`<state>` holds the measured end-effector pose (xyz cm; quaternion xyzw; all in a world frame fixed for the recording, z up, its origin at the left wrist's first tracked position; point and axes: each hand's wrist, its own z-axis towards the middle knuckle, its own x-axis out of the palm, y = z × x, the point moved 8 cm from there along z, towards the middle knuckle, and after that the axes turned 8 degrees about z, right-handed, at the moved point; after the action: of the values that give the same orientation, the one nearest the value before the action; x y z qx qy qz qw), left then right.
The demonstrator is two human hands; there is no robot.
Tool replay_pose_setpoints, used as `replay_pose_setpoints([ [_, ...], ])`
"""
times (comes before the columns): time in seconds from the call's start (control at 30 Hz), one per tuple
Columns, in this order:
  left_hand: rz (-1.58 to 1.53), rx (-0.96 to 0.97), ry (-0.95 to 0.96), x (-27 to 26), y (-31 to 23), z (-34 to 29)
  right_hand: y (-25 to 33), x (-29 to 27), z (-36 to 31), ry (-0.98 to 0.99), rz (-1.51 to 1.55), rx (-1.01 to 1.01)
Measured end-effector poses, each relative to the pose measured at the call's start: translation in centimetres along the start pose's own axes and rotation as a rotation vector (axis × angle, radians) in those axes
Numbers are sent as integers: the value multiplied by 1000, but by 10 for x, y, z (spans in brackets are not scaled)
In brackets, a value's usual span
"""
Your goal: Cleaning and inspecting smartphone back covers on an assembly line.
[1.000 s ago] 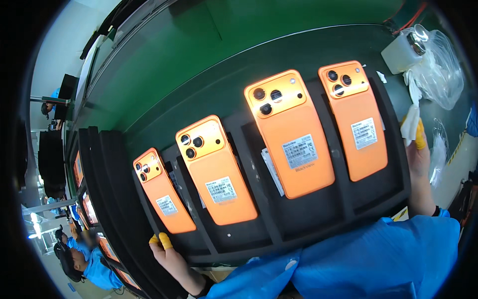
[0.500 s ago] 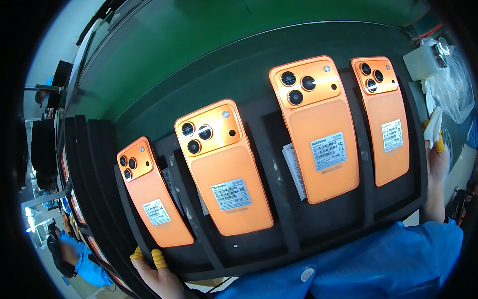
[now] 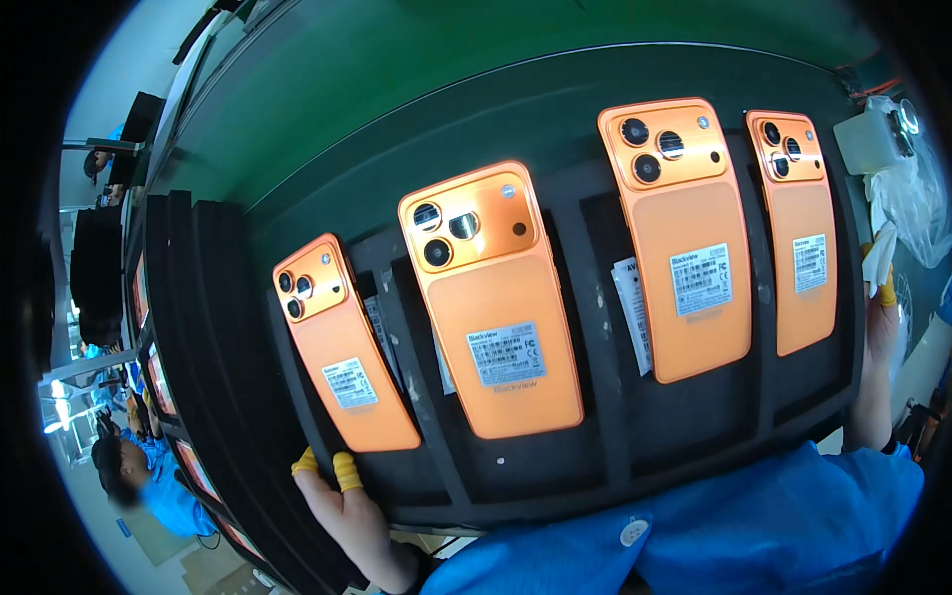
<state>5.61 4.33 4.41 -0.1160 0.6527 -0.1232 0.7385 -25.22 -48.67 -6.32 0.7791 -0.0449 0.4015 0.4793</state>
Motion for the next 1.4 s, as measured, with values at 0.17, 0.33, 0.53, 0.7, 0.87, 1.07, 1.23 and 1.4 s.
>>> replay_pose_setpoints([
  [0.17, -63, -12, -43, 7, 27, -4, -20, 22, 20, 176, 43, -57],
  [0.33, -108, 99, -132, 21, 6, 13, -7, 31, 1, -67, -282, -268],
  [0.53, -370, 271, -222, -16, -63, -20, -19, 88, -8, 3, -205, -372],
  [0.7, -382, 991, 239, 4, -216, -92, 4, 85, -30, -80, -249, -314],
  [0.87, -195, 1158, 181, 49, -284, -122, 12, 128, -59, 126, -637, -305],
  [1.07, 360, 1064, 167, 85, -308, -152, 35, 147, -82, 217, -940, -610],
  [1.23, 357, 1052, 192, 87, -325, -157, 39, 140, -76, 221, -921, -636],
  [1.4, 229, 958, 343, 89, -321, -143, 71, 132, -63, 98, -1002, -837],
])
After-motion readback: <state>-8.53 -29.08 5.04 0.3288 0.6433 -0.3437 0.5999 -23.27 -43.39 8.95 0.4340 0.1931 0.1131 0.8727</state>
